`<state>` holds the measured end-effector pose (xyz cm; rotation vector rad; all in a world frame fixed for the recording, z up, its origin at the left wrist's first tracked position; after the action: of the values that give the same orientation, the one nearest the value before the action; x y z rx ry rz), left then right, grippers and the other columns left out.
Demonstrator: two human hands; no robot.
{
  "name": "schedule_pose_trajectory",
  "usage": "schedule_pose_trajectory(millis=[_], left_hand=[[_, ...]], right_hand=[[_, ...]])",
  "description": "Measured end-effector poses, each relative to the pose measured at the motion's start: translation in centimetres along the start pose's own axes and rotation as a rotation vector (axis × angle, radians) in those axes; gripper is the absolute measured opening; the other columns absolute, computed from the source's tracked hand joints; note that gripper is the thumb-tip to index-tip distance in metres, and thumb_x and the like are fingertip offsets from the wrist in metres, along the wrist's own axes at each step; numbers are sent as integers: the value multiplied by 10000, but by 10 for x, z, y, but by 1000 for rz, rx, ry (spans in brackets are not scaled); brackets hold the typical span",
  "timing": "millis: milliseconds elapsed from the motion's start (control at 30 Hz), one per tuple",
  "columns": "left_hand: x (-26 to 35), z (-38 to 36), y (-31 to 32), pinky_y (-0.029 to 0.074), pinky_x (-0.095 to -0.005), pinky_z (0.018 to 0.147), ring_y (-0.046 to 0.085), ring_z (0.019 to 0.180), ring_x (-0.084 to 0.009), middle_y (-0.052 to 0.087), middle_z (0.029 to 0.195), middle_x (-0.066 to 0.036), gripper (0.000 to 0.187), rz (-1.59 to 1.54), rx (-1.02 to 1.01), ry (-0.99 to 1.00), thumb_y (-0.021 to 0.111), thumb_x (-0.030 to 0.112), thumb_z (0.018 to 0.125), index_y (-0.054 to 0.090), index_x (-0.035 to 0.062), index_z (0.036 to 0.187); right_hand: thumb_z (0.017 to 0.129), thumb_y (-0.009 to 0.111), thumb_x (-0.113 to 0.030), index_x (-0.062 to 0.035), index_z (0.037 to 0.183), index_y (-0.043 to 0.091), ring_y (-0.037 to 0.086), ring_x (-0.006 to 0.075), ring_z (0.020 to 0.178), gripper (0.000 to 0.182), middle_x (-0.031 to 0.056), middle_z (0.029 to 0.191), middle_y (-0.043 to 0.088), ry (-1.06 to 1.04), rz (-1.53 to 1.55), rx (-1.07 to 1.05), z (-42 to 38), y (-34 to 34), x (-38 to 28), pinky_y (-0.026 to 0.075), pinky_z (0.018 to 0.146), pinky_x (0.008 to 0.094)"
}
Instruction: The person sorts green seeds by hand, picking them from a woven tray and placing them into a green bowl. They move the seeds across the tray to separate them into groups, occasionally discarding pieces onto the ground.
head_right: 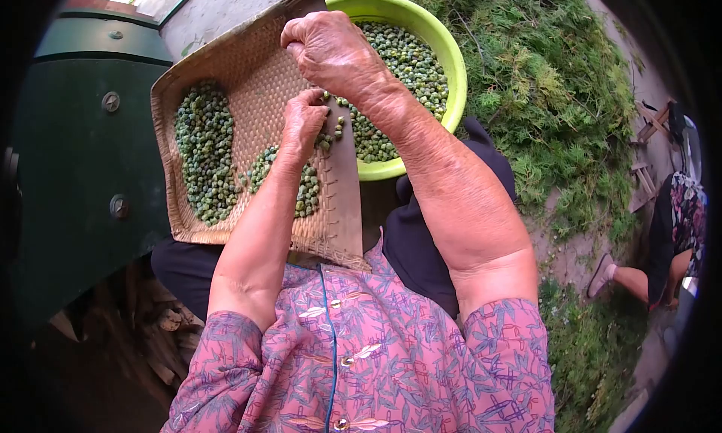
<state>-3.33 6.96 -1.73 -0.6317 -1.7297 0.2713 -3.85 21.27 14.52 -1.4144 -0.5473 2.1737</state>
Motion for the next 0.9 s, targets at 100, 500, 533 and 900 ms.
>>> schedule_pose_trajectory(millis=[100,500,533,900], left_hand=[[12,-1,9,500,-314,793,624,910,-224,655,984,-167,424,-33,-53,-56,566,-18,715,590,-22,1138],[0,-58,-40,502,-311,763,607,887,-201,604,1044,-159,400,22,-46,-16,595,24,744,575,-4,1142],[1,-66,-42,491,-339,788,594,911,-247,592,1030,-167,398,195,-8,83,614,26,724,581,-1,1120],[20,-77,-10,460,-411,811,554,940,-351,525,991,-160,345,583,-72,309,660,33,700,573,25,1034]], right_hand=[[823,604,-107,-39,926,677,664,221,734,144,118,797,672,-17,-13,11,1,-1,2,517,687,314],[836,596,-109,-40,952,675,658,186,708,157,104,785,676,-11,2,3,0,-6,-2,516,672,296],[836,596,-109,-40,952,675,658,186,708,157,104,785,676,-12,3,2,0,-7,-3,516,672,296],[805,570,-119,-51,907,674,647,314,798,161,158,839,660,39,65,13,-3,-8,-3,509,772,387]])
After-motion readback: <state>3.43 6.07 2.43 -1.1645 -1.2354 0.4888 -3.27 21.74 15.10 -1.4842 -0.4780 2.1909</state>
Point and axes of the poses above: each hand's wrist, its own z-axis towards the middle knuckle, its own y-axis out of the palm, x = y × z, the point moved 4 cm from there along z, towards the middle knuckle
